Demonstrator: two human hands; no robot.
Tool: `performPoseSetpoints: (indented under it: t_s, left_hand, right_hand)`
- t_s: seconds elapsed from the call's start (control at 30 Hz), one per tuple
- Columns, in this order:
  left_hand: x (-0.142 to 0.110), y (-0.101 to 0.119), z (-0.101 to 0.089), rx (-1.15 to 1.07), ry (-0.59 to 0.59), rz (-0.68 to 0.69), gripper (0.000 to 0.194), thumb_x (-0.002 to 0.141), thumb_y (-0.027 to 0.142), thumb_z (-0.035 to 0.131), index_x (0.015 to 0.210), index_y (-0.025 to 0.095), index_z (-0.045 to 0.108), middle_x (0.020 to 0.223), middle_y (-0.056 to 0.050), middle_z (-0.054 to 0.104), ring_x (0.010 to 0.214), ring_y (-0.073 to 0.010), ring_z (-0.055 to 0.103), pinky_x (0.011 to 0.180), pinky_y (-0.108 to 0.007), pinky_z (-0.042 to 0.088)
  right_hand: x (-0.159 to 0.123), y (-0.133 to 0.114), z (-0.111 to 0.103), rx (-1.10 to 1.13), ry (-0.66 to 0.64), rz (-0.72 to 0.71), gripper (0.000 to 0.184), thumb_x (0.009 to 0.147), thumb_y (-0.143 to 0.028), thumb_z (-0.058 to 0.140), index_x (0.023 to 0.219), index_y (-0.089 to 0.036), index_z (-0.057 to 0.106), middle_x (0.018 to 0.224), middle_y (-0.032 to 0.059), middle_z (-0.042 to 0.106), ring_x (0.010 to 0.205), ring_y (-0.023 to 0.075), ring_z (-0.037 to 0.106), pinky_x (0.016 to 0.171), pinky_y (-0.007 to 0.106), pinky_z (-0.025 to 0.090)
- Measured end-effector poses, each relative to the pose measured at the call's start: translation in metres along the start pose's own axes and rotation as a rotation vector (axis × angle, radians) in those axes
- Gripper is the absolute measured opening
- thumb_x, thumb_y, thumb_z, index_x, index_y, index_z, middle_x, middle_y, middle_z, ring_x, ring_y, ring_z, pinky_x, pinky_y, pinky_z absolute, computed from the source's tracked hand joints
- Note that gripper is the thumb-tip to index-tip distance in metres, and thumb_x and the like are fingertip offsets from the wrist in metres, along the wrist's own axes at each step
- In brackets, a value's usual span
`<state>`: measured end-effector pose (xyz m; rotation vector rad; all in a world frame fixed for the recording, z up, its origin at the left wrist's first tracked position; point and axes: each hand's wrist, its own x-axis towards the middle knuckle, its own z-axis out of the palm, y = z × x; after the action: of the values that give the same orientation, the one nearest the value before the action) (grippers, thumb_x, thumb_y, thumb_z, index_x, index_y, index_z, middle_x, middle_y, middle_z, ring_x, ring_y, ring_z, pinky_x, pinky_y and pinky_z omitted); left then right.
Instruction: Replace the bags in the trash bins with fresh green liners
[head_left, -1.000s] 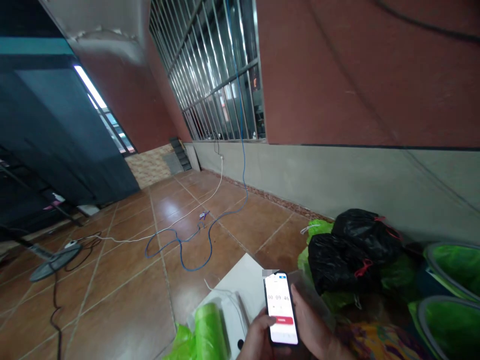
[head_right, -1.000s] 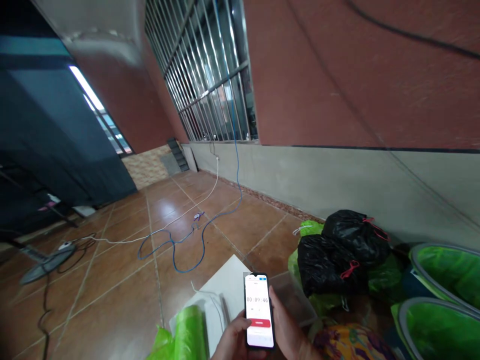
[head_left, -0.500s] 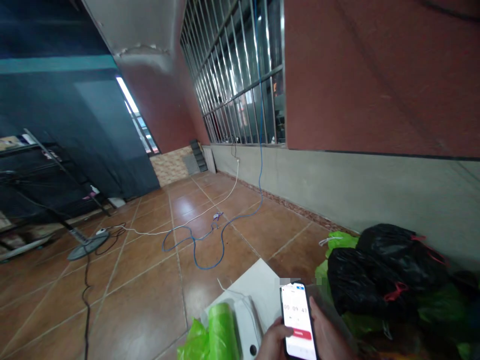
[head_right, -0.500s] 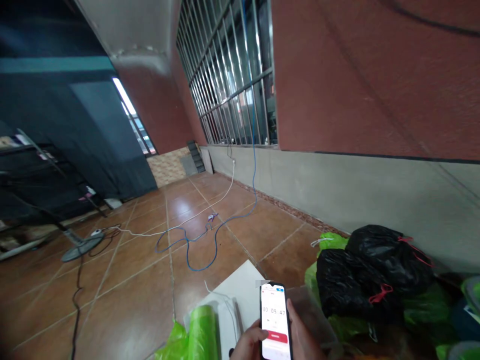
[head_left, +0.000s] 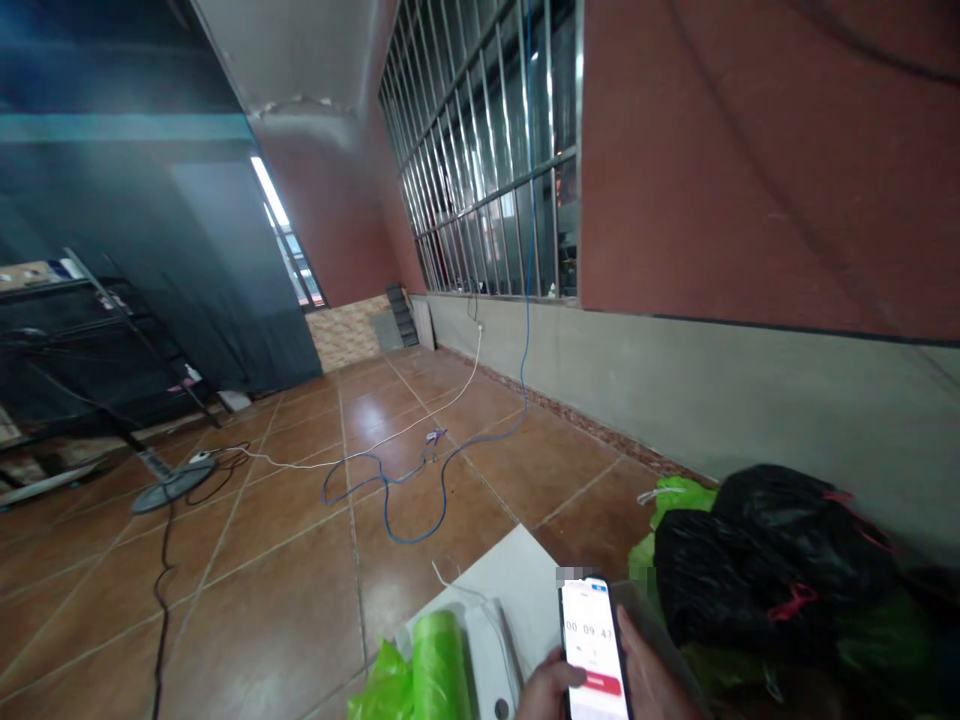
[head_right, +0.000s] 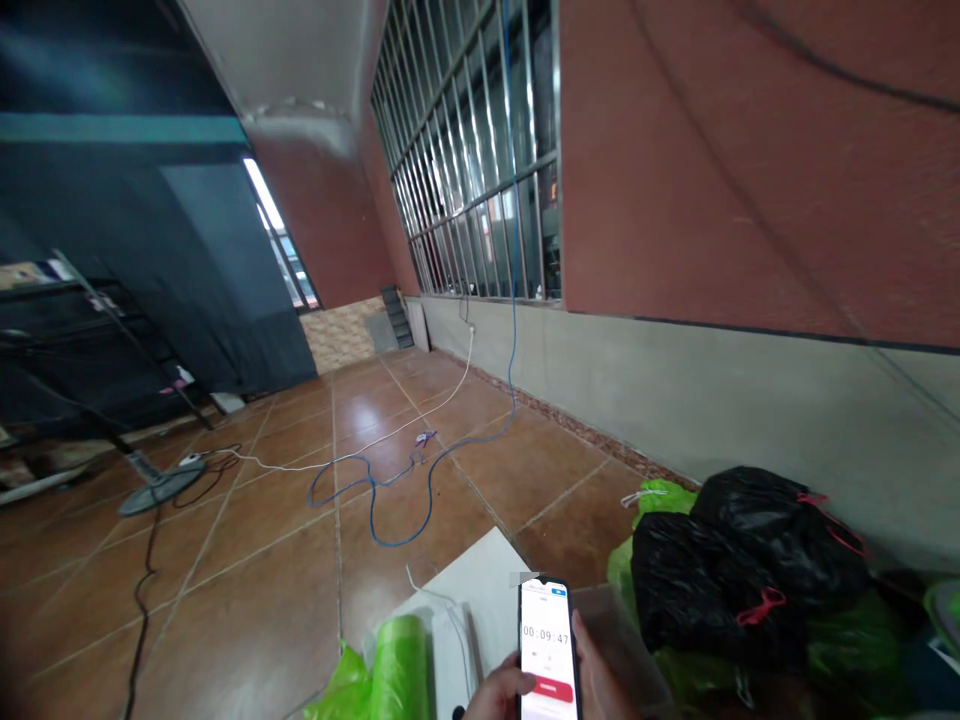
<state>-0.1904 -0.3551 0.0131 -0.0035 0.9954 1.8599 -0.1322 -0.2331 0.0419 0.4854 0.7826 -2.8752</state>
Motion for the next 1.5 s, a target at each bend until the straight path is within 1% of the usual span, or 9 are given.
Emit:
performPoseSetpoints:
  t_s: [0.13, 0.37, 0.5, 0.7, 0.87, 0.97, 1.27, 1.4, 1.5]
  left_hand:
    - [-0.001, 0.004, 0.004, 0.009, 0.002, -0.029, 0.052, 0.055, 0.024, 0.066, 0.106, 0.014, 0.064, 0.094, -0.014, 0.071, 0.096, -0.0350, 0.064, 0.084, -0.051, 0.048]
    - [-0.005, 0.005, 0.002, 0.018, 0.001, -0.067, 0.056, 0.059, 0.025, 0.065, 0.114, 0.013, 0.061, 0.096, -0.016, 0.071, 0.091, -0.0344, 0.066, 0.082, -0.051, 0.049]
    - [-0.004, 0.002, 0.001, -0.004, -0.013, -0.047, 0.056, 0.060, 0.024, 0.064, 0.115, 0.012, 0.061, 0.094, -0.014, 0.072, 0.094, -0.0334, 0.065, 0.084, -0.048, 0.048]
    - [0.002, -0.002, -0.003, -0.004, -0.043, -0.030, 0.057, 0.059, 0.023, 0.065, 0.115, 0.011, 0.061, 0.093, -0.014, 0.072, 0.090, -0.0322, 0.066, 0.083, -0.048, 0.049]
    - [0.003, -0.002, -0.002, -0.004, -0.005, -0.019, 0.058, 0.057, 0.020, 0.063, 0.114, 0.011, 0.061, 0.094, -0.014, 0.072, 0.092, -0.0321, 0.066, 0.083, -0.046, 0.049]
    - [0.001, 0.002, 0.001, 0.008, -0.005, -0.060, 0.061, 0.056, 0.018, 0.063, 0.116, 0.011, 0.061, 0.097, -0.014, 0.072, 0.094, -0.0322, 0.066, 0.084, -0.044, 0.048]
    - [0.003, 0.001, 0.007, 0.011, 0.020, -0.047, 0.061, 0.056, 0.017, 0.060, 0.117, 0.010, 0.061, 0.094, -0.014, 0.072, 0.089, -0.0307, 0.066, 0.079, -0.040, 0.047]
    - [-0.007, 0.011, 0.016, 0.073, 0.067, -0.139, 0.056, 0.064, 0.025, 0.059, 0.119, 0.013, 0.058, 0.098, -0.014, 0.071, 0.084, -0.0275, 0.066, 0.062, -0.031, 0.046]
    - [-0.014, 0.020, 0.022, 0.101, 0.111, -0.148, 0.051, 0.072, 0.033, 0.057, 0.120, 0.015, 0.057, 0.097, -0.012, 0.071, 0.079, -0.0243, 0.066, 0.055, -0.027, 0.044]
  right_hand:
    - [-0.001, -0.002, 0.001, 0.044, -0.012, 0.043, 0.053, 0.081, -0.063, 0.051, 0.097, -0.017, 0.071, 0.087, 0.0139, 0.074, 0.094, 0.0314, 0.067, 0.088, 0.046, 0.049]
    - [-0.005, -0.005, 0.007, 0.066, 0.042, -0.040, 0.044, 0.081, -0.056, 0.057, 0.095, -0.017, 0.072, 0.090, 0.0120, 0.075, 0.098, 0.0290, 0.066, 0.093, 0.042, 0.046]
    - [-0.006, -0.006, 0.009, 0.106, 0.042, -0.036, 0.042, 0.079, -0.054, 0.062, 0.093, -0.015, 0.072, 0.091, 0.0112, 0.075, 0.098, 0.0272, 0.066, 0.095, 0.039, 0.045]
    - [-0.006, -0.006, 0.010, 0.110, 0.026, -0.038, 0.044, 0.084, -0.053, 0.057, 0.094, -0.012, 0.071, 0.090, 0.0116, 0.075, 0.086, 0.0240, 0.068, 0.086, 0.036, 0.048]
    - [-0.001, -0.002, 0.002, 0.067, 0.006, -0.026, 0.048, 0.083, -0.058, 0.053, 0.083, -0.014, 0.070, 0.072, 0.0104, 0.072, 0.071, 0.0241, 0.067, 0.077, 0.039, 0.051]
    - [0.004, 0.000, -0.004, 0.042, 0.031, -0.024, 0.049, 0.082, -0.061, 0.052, 0.084, -0.015, 0.069, 0.064, 0.0094, 0.070, 0.065, 0.0243, 0.066, 0.073, 0.040, 0.051]
    - [0.005, -0.002, -0.005, 0.071, 0.086, -0.113, 0.046, 0.082, -0.057, 0.056, 0.087, -0.014, 0.070, 0.081, 0.0116, 0.074, 0.087, 0.0267, 0.068, 0.084, 0.039, 0.050]
    - [0.001, -0.006, 0.004, 0.067, 0.092, -0.120, 0.044, 0.083, -0.055, 0.056, 0.086, -0.014, 0.071, 0.084, 0.0118, 0.075, 0.092, 0.0272, 0.068, 0.088, 0.040, 0.049]
    - [-0.003, -0.010, 0.007, 0.049, 0.124, -0.118, 0.048, 0.086, -0.056, 0.051, 0.094, -0.013, 0.071, 0.090, 0.0121, 0.075, 0.090, 0.0269, 0.069, 0.089, 0.041, 0.048]
